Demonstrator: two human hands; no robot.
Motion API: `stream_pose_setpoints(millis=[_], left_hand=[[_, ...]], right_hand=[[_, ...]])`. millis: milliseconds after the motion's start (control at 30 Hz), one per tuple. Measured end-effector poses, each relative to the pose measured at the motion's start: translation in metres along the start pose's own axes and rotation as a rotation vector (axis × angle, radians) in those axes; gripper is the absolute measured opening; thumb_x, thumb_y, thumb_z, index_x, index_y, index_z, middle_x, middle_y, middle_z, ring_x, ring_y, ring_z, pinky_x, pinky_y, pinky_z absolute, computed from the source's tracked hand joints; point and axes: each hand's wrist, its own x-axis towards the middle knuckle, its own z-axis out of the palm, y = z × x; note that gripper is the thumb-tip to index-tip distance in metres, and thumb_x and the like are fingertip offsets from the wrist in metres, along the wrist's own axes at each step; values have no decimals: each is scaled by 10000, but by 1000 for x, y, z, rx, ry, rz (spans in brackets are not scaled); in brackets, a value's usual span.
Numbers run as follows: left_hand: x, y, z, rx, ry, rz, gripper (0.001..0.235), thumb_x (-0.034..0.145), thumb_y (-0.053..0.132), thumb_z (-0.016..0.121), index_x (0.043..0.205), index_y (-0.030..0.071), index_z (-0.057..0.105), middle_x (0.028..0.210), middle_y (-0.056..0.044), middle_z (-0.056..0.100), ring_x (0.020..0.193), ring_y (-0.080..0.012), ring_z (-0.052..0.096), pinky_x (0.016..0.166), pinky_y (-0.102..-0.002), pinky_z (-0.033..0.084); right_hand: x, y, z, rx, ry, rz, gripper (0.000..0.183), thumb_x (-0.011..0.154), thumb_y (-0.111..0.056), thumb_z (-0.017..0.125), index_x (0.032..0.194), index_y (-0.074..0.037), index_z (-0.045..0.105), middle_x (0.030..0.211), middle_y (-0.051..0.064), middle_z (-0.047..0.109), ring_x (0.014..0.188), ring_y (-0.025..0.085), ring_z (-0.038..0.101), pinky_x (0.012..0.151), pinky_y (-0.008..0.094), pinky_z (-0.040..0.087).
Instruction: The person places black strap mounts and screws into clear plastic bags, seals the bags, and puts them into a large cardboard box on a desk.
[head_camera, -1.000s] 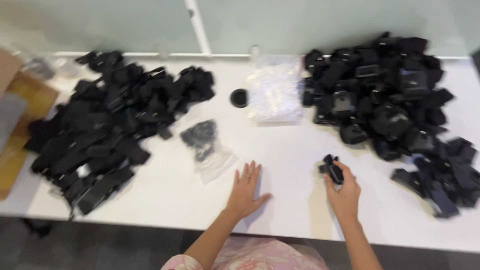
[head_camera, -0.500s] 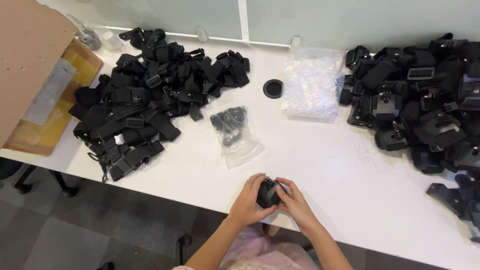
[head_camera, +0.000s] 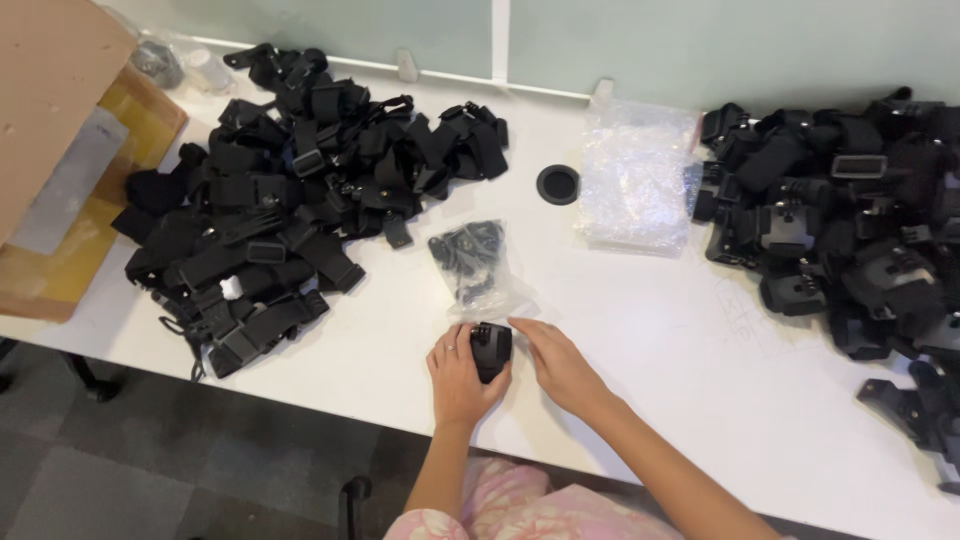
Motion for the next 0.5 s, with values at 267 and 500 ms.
stream_pose_setpoints(millis=[267,500], left_hand=[[8,-7,1,-44,-40,-12,834,684,341,817,1357,-21,482,1499,-254,438,1487,-438,309,1229,-582,188],[10,-1,-3,-24,-51,-69,889,670,354,815,1407,-9,475,1603,-271,334,1508,-425,284,1232,-542,211]], right_hand=[[56,16,28,-199,-124,-82,351,940,-3,544,1282,-19,620,1345,185,635,1314,362,562,1125,422,438],[90,34,26,-182,-226,-325,785,717,168,477,1483,-7,457,1591,228,421,1452,394,409,1194,424,339]])
